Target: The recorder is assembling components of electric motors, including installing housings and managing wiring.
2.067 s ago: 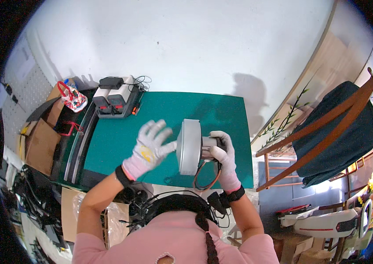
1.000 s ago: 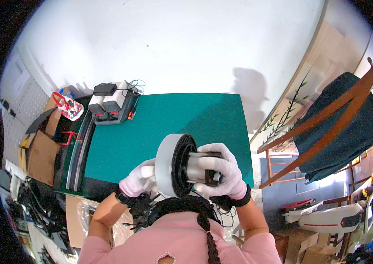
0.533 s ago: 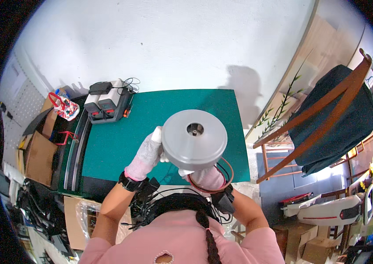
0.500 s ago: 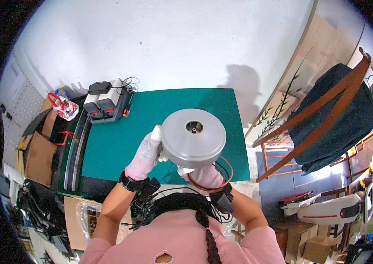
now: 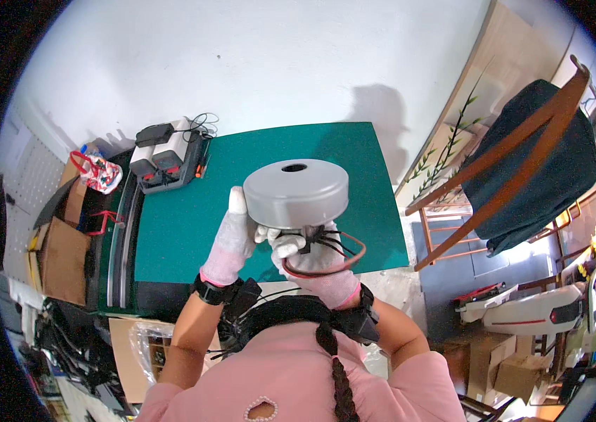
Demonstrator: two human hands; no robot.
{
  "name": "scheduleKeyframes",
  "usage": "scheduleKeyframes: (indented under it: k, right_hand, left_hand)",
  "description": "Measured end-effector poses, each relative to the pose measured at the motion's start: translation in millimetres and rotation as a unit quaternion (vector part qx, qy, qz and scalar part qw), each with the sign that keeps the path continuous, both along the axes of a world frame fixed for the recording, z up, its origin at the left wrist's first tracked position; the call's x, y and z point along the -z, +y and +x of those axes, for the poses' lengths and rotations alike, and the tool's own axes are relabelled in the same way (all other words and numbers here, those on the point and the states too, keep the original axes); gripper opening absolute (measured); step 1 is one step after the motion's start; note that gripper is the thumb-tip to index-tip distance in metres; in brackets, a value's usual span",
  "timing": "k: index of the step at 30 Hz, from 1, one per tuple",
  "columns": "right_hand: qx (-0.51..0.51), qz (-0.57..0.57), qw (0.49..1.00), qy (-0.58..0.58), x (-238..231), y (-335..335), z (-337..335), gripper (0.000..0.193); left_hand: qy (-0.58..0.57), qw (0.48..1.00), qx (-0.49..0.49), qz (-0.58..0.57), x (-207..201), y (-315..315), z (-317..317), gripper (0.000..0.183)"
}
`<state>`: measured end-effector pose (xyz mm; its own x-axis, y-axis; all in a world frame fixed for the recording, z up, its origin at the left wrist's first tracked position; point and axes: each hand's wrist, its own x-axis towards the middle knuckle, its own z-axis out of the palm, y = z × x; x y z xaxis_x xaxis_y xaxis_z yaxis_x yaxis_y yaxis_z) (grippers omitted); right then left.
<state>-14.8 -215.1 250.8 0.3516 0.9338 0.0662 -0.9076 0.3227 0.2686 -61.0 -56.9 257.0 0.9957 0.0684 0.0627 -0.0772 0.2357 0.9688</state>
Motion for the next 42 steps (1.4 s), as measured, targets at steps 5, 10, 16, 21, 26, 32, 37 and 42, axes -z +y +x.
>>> scheduleKeyframes:
  k: [5, 10, 16, 21, 26, 32, 37, 42]
  right_hand:
    - [0.112, -0.108, 0.987, -0.046, 3, 9, 1, 0.051]
    - [0.224, -0.282, 0.911, -0.199, 4, 3, -7, 0.035]
    - [0.4, -0.52, 0.49, -0.574, -17, 2, -22, 0.05]
    - [0.437, -0.5, 0.149, -0.733, -35, -9, -39, 0.049]
    - [0.374, -0.405, 0.014, -0.834, -51, -18, -38, 0.046]
    - [0.314, -0.357, -0.006, -0.88, -16, -7, 10, 0.037]
    - [0.141, -0.381, -0.001, -0.914, 61, 17, 94, 0.039]
    - [-0.018, -0.354, -0.013, -0.935, 124, 32, 155, 0.042]
  left_hand:
    - [-0.036, 0.994, -0.068, 0.072, 16, 2, -3, 0.079]
    - [-0.114, 0.966, -0.093, 0.211, 14, 10, -6, 0.084]
    - [-0.085, 0.987, -0.024, 0.132, 11, 13, -29, 0.069]
    - [-0.004, 0.998, 0.014, -0.064, 19, 15, -34, 0.052]
    - [0.048, 0.986, 0.05, -0.155, 22, 17, -31, 0.06]
    - [-0.035, 0.993, -0.05, -0.098, 44, 34, -10, 0.061]
    - [-0.013, 0.962, -0.245, -0.12, 93, 73, -18, 0.057]
    - [0.1, 0.926, -0.346, -0.111, 140, 89, -41, 0.059]
